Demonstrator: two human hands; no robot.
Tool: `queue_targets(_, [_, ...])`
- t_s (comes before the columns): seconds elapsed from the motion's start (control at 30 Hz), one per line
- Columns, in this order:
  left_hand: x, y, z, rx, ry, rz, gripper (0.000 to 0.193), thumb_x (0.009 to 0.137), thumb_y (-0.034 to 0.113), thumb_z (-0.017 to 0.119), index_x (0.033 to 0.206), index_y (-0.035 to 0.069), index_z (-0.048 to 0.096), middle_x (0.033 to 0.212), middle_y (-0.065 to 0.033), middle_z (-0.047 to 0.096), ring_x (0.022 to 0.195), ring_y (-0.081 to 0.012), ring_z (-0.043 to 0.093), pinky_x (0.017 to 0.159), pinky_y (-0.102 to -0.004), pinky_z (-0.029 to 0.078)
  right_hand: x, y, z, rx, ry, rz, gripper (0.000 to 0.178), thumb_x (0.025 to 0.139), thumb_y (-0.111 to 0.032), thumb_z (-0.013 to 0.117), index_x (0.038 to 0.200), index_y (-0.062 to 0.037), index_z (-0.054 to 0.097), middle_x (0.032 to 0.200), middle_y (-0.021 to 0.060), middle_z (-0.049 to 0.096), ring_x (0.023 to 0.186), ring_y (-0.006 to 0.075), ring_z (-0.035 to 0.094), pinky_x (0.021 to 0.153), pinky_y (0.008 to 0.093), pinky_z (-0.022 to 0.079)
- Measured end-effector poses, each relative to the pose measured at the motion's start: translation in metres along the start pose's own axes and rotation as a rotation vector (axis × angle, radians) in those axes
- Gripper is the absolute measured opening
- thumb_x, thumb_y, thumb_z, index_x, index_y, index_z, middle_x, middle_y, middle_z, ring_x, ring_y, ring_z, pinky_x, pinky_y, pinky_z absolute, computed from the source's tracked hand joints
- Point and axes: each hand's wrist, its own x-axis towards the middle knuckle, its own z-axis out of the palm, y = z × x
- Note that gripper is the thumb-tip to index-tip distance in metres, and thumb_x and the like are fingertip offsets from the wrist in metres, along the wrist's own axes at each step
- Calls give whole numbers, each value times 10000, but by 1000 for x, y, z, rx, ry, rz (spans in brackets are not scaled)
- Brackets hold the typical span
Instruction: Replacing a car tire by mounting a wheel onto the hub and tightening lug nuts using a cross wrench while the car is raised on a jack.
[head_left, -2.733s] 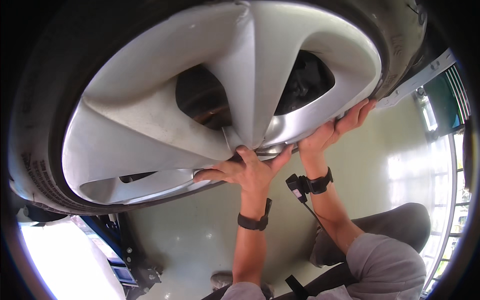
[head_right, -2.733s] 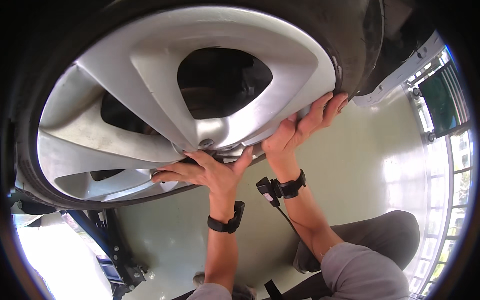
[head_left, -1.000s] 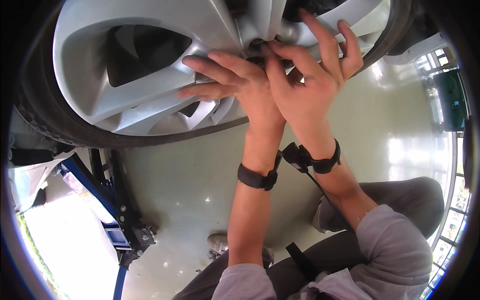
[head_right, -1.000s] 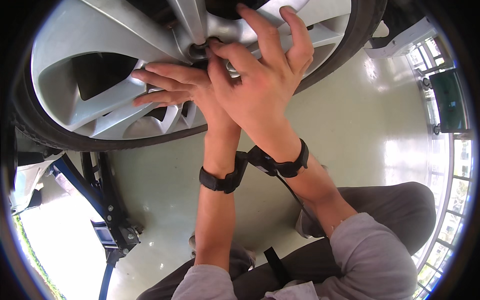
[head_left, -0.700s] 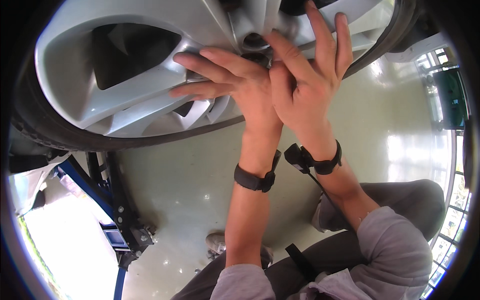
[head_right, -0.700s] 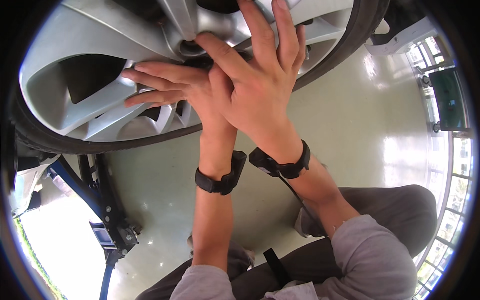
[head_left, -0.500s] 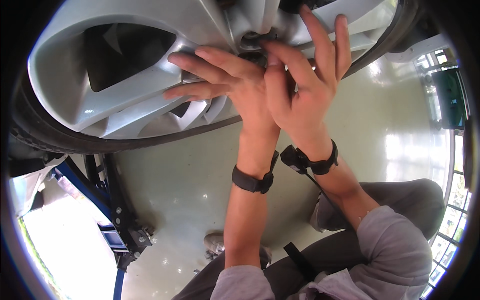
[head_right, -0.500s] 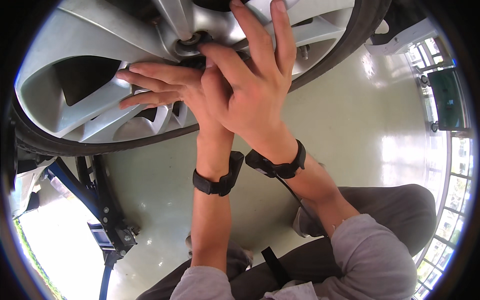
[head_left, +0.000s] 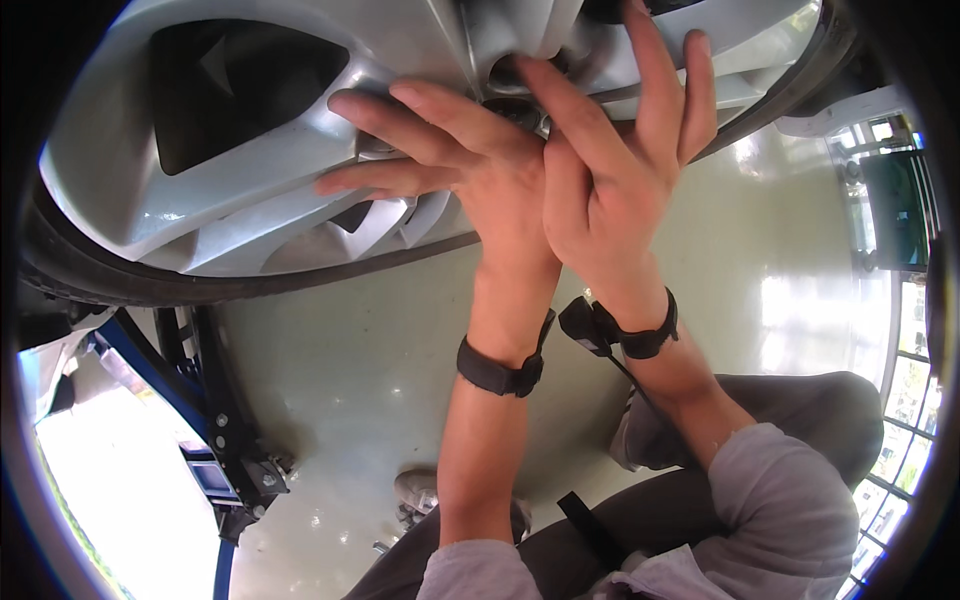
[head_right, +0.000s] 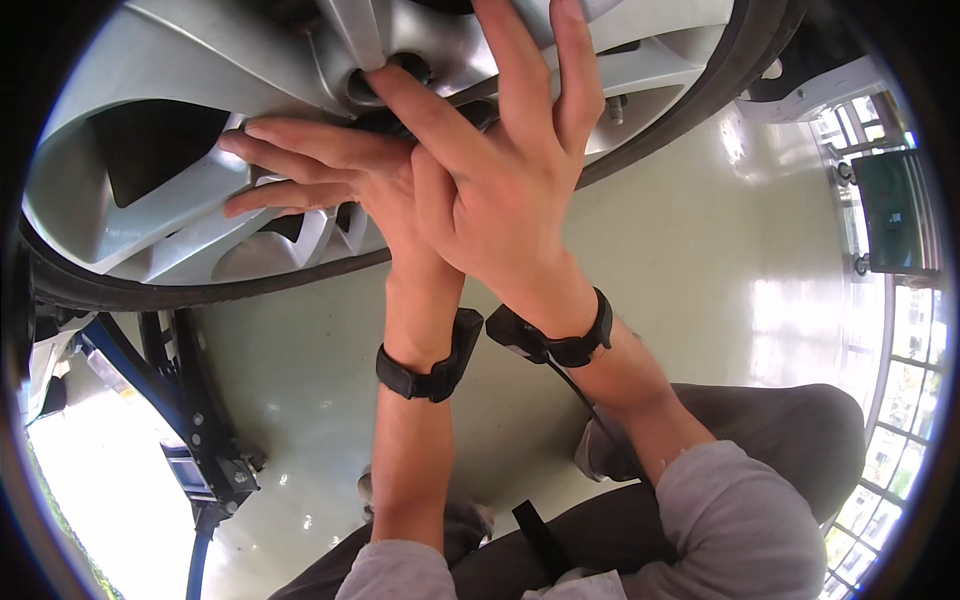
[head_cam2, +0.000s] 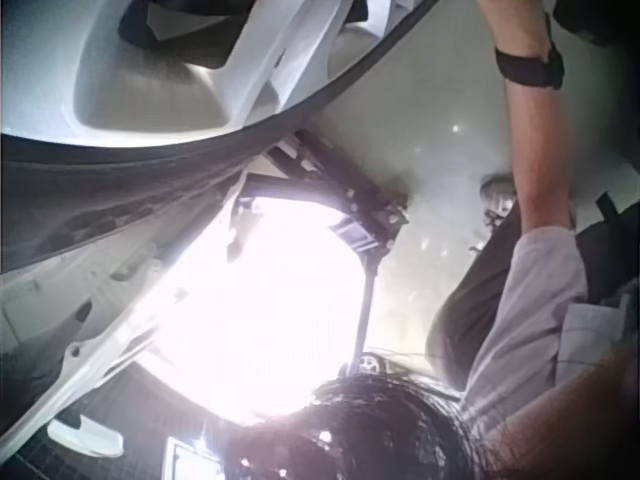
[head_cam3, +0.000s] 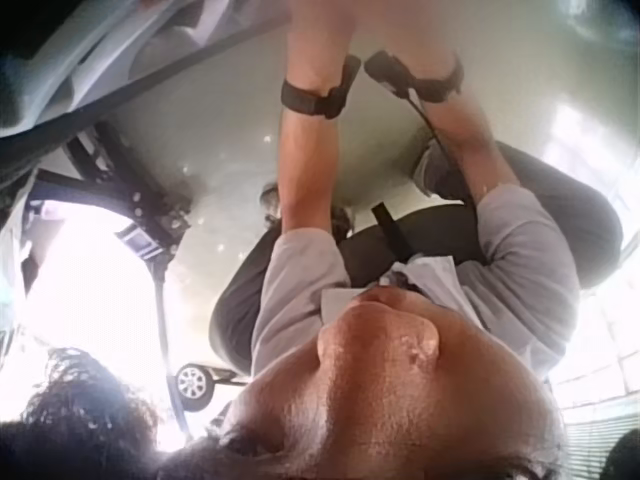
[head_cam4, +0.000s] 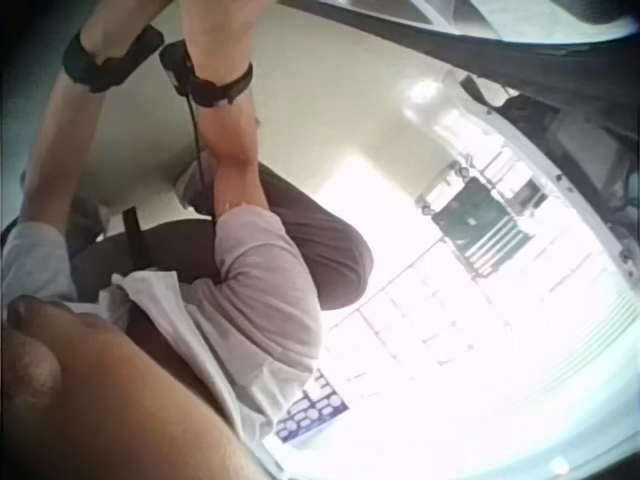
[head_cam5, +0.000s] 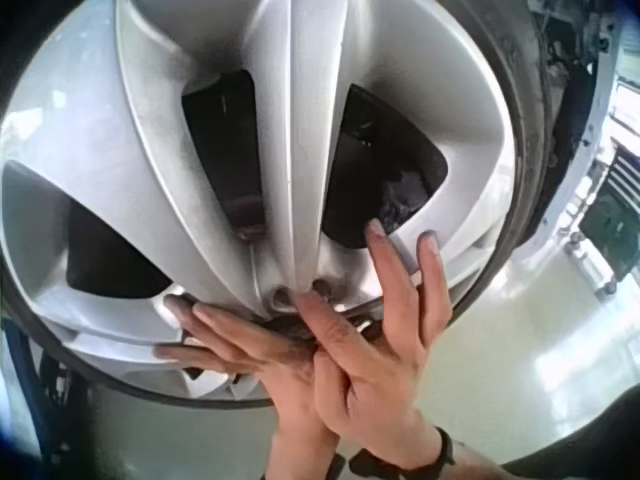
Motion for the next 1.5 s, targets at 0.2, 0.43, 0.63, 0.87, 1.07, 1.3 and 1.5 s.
queue_targets(0.2, [1,1,1,-2,-3,-3,954,966,431,546,1592,-40,1,1601,-412,0,1394,-695,-130,1066,-794,-45,-2,-1,2,2,-31,93,330,791,-104,626,1080,-102,785,1437,253,542,1421,464,380,1179,530,243])
queue_targets(0.43, [2,0,-4,-10,-32,-28,946,962,436,538,1598,-29,13,1615,-400,-1,1399,-700,-168,1067,-801,-86,-2,3,4,-23,-22,40,276,800,-115,620,1026,-69,771,1438,251,540,1432,475,357,1179,539,241])
queue_targets(0.63, [9,6,3,-4,106,-9,927,956,431,536,1603,-15,45,1631,-370,17,1409,-690,-166,1071,-797,-93,0,2,1,-54,4,-45,276,816,-92,613,1044,-57,764,1436,255,536,1436,482,343,1181,539,232])
queue_targets(0.87, [9,3,5,49,103,5,941,949,450,538,1604,-18,51,1640,-352,26,1404,-699,-160,1065,-810,-62,-3,6,3,-38,-45,28,290,812,-65,603,1052,-62,766,1440,261,527,1442,486,328,1187,545,215])
queue_targets(1.07, [7,7,4,40,107,-32,962,936,441,558,1606,-17,42,1640,-353,21,1393,-722,-132,1042,-821,-68,-2,2,6,-72,-11,-26,355,819,-138,670,1163,-81,739,1401,244,560,1391,429,417,1172,505,272])
queue_targets(1.3, [7,8,-3,41,16,-77,897,974,446,507,1609,-3,59,1640,-354,44,1399,-727,-78,1045,-818,-52,2,-9,7,48,-29,6,327,829,-84,589,1099,-88,773,1394,233,570,1380,376,434,1200,508,221])
queue_targets(1.5, [9,11,4,-36,138,-65,867,1002,468,471,1608,2,63,1637,-355,75,1393,-735,-73,1049,-816,-41,-2,-7,6,25,-13,65,344,839,-87,583,1134,-86,759,1426,236,543,1387,368,426,1199,508,224])
